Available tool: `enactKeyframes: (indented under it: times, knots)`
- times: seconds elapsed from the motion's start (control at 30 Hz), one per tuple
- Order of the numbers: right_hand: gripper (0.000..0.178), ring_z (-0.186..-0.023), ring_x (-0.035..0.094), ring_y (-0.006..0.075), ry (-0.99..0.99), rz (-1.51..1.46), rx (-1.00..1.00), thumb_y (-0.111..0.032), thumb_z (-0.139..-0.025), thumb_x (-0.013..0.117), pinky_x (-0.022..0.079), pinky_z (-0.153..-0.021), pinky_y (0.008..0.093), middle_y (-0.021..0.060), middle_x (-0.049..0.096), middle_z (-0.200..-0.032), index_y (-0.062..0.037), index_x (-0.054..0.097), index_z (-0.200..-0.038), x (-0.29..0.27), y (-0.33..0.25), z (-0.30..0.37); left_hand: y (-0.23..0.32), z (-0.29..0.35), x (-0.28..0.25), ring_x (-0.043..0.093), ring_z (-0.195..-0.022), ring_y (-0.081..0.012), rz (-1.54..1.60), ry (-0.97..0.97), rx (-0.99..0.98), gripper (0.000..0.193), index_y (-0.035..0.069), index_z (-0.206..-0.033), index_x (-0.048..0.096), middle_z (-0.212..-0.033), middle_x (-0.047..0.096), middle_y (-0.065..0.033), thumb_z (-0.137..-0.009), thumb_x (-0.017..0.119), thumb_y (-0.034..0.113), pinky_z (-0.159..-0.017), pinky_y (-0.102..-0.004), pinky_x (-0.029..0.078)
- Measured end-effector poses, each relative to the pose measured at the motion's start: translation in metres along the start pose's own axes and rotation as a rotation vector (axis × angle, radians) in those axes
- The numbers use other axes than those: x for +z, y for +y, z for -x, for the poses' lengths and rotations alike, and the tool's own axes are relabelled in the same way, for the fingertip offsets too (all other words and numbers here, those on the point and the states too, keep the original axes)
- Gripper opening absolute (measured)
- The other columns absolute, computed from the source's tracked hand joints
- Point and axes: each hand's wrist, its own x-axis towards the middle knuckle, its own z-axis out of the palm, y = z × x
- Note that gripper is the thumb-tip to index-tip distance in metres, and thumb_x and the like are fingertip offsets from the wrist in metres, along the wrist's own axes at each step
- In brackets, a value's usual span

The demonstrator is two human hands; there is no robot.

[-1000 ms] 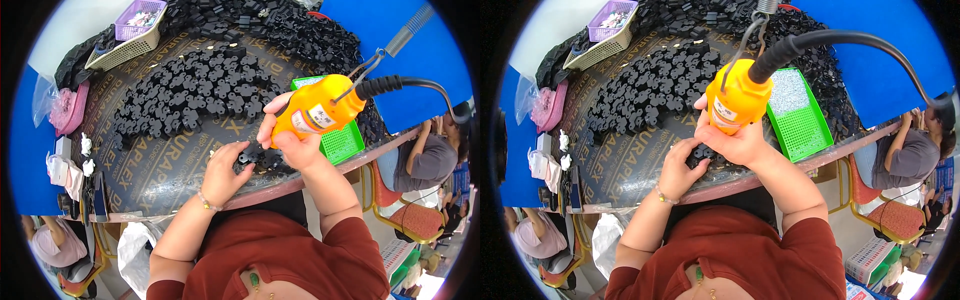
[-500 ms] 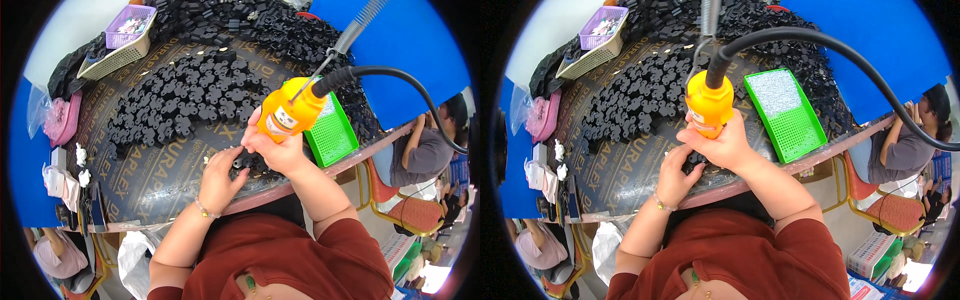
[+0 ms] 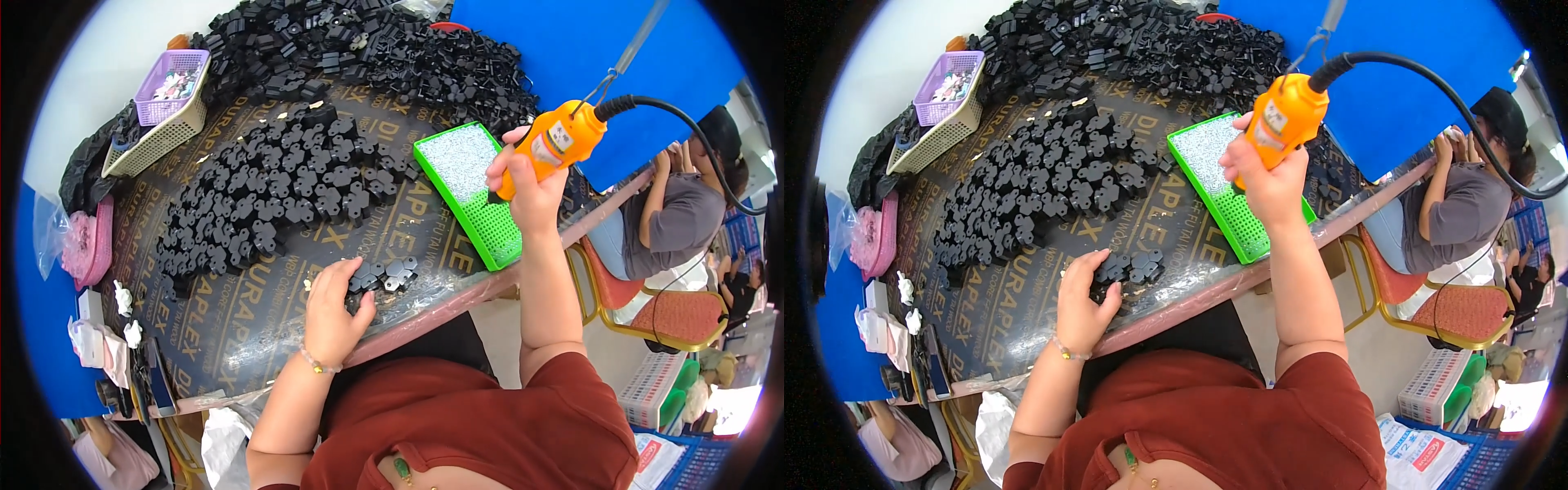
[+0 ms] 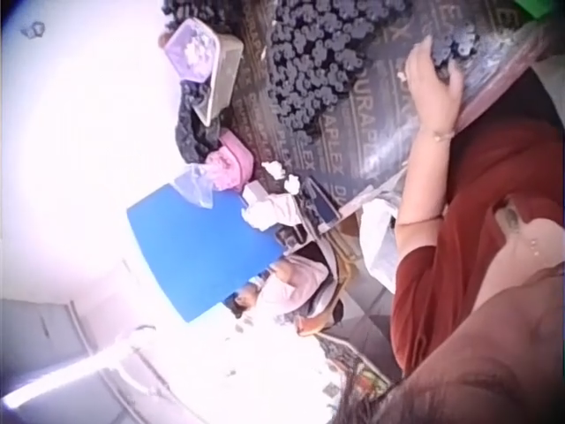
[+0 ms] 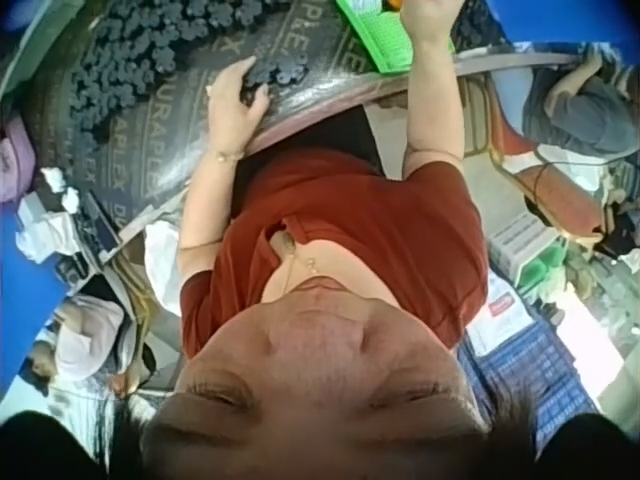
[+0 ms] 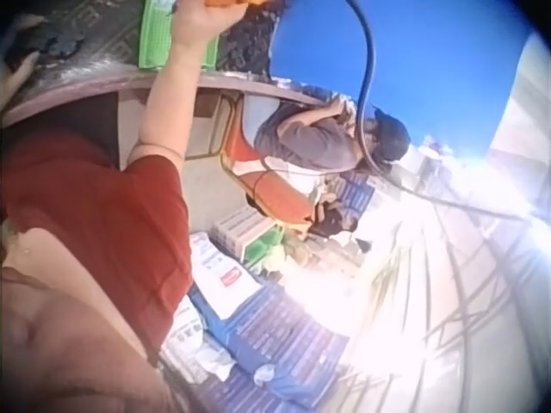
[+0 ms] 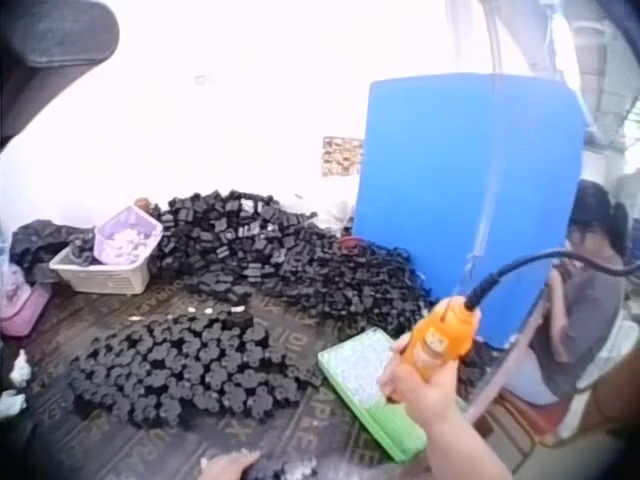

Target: Using an electric screwdriver to join black plastic components on a factory assembly line.

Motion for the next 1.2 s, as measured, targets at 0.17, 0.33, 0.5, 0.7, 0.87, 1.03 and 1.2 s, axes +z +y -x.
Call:
enactKeyframes:
  times: [0.17, 0.33, 0.5, 0.7, 0.87, 1.03, 1.2]
  knots:
    - [0.032, -0.059, 0.058, 0.0117, 0.015, -0.175, -0.062, -0.018, -0.087, 0.065, 0.049, -0.058, 0.0248, 0.0072, 0.061, -0.071, 0.0013, 0.05, -0.108, -0.016, 0.036, -0.001, 0.0, -0.001, 0.0, 0.057, -0.101, -0.0341, -0.02, 0.003, 0.014, 0.045, 0.002, -0.114, 0.056, -0.109, 0.06, -0.0172, -0.07, 0.067, 0.005, -0.09, -0.0391, 0.044]
    - [0.032, -0.059, 0.057, 0.0116, -0.001, -0.178, -0.067, -0.018, -0.087, 0.065, 0.048, -0.057, 0.0252, 0.0073, 0.061, -0.072, 0.001, 0.049, -0.107, -0.014, 0.042, -0.001, 0.004, -0.002, -0.002, 0.056, -0.103, -0.0343, -0.014, -0.01, -0.015, 0.047, 0.002, -0.115, 0.056, -0.111, 0.059, -0.0178, -0.07, 0.068, 0.008, -0.092, -0.0394, 0.042]
    - [0.032, -0.056, 0.055, 0.014, 0.003, -0.251, -0.124, -0.018, -0.087, 0.062, 0.048, -0.056, 0.0252, 0.0091, 0.06, -0.071, -0.001, 0.047, -0.11, -0.005, 0.013, 0.006, 0.003, -0.004, -0.006, 0.054, -0.103, -0.0351, -0.02, 0.09, 0.103, 0.051, 0.003, -0.116, 0.057, -0.116, 0.056, -0.0158, -0.068, 0.073, 0.009, -0.09, -0.0413, 0.043]
    - [0.058, -0.056, 0.06, 0.0179, -0.23, -0.652, -0.063, -0.047, -0.079, 0.07, 0.051, -0.053, 0.0292, 0.0142, 0.061, -0.071, -0.002, 0.045, -0.105, 0.061, -0.031, 0.039, -0.002, -0.001, -0.007, 0.053, -0.106, -0.0327, -0.025, 0.155, 0.227, 0.046, 0.008, -0.109, 0.063, -0.117, 0.056, -0.012, -0.065, 0.077, 0.011, -0.091, -0.0417, 0.043]
    - [0.061, -0.049, 0.054, 0.0141, -0.411, -0.541, 0.028, -0.062, -0.081, 0.056, 0.049, -0.051, 0.0281, 0.0071, 0.058, -0.064, -0.0073, 0.04, -0.104, 0.101, -0.039, 0.051, -0.004, 0.001, -0.01, 0.055, -0.103, -0.029, -0.04, 0.209, 0.243, 0.044, 0.014, -0.101, 0.068, -0.111, 0.059, -0.008, -0.059, 0.08, 0.012, -0.087, -0.0396, 0.043]
    - [0.061, -0.049, 0.053, 0.0134, -0.425, -0.567, -0.006, -0.063, -0.081, 0.055, 0.049, -0.052, 0.0282, 0.0062, 0.058, -0.066, -0.0081, 0.04, -0.104, 0.117, -0.032, 0.053, -0.008, 0.003, -0.012, 0.056, -0.096, -0.025, -0.054, 0.281, 0.238, 0.025, 0.013, -0.081, 0.068, -0.096, 0.06, -0.0028, -0.059, 0.079, 0.011, -0.082, -0.0366, 0.042]
    - [0.061, -0.05, 0.053, 0.0136, -0.43, -0.553, 0.004, -0.062, -0.08, 0.056, 0.048, -0.052, 0.028, 0.0066, 0.058, -0.066, -0.0081, 0.041, -0.104, 0.121, -0.032, 0.056, -0.008, 0.004, -0.013, 0.056, -0.093, -0.0238, -0.059, 0.283, 0.194, 0.023, 0.012, -0.078, 0.065, -0.09, 0.057, -0.0017, -0.059, 0.079, 0.012, -0.081, -0.0369, 0.04]
